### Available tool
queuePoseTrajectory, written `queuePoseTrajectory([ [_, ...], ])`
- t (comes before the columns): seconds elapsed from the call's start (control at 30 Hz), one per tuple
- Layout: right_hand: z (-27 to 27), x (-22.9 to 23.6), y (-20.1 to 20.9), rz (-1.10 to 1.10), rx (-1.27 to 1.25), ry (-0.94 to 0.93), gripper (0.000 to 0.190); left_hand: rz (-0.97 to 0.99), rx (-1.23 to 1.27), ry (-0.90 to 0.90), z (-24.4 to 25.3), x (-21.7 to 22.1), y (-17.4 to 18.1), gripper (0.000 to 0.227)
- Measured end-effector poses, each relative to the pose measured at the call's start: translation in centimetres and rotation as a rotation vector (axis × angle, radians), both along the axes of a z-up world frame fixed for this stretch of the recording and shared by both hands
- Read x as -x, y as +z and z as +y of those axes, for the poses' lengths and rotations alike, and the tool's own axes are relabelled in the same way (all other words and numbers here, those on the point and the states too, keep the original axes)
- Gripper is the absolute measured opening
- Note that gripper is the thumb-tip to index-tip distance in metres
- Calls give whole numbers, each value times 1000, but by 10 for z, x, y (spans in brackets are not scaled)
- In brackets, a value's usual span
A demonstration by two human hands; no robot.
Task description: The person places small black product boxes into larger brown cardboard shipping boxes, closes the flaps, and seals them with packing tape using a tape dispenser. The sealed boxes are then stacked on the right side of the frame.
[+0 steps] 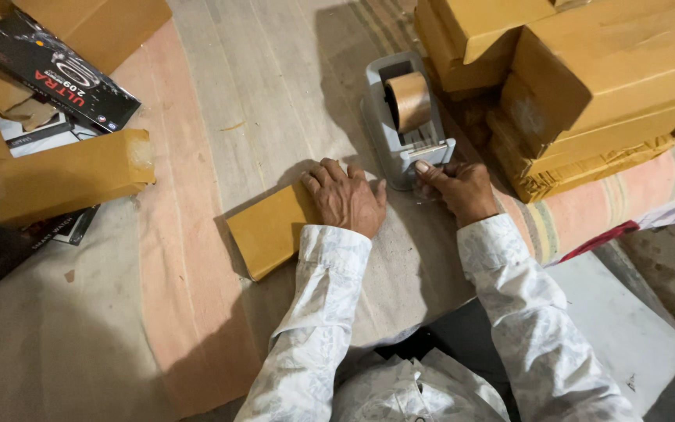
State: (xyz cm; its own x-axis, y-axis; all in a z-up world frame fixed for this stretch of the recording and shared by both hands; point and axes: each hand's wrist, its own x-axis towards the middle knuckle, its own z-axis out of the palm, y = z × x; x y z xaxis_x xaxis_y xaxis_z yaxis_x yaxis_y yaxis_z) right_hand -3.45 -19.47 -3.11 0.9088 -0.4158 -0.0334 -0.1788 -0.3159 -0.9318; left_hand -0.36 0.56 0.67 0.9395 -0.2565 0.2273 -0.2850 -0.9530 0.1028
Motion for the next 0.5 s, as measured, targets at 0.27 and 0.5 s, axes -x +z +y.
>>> queuePoseTrajectory([
  [0.27,17,32,-8,-57,360,6,32,-78,207,-149,27,29,4,39],
  [0.5,26,71,24,45,-323,283,27,-68,299,-341,72,60,0,71],
])
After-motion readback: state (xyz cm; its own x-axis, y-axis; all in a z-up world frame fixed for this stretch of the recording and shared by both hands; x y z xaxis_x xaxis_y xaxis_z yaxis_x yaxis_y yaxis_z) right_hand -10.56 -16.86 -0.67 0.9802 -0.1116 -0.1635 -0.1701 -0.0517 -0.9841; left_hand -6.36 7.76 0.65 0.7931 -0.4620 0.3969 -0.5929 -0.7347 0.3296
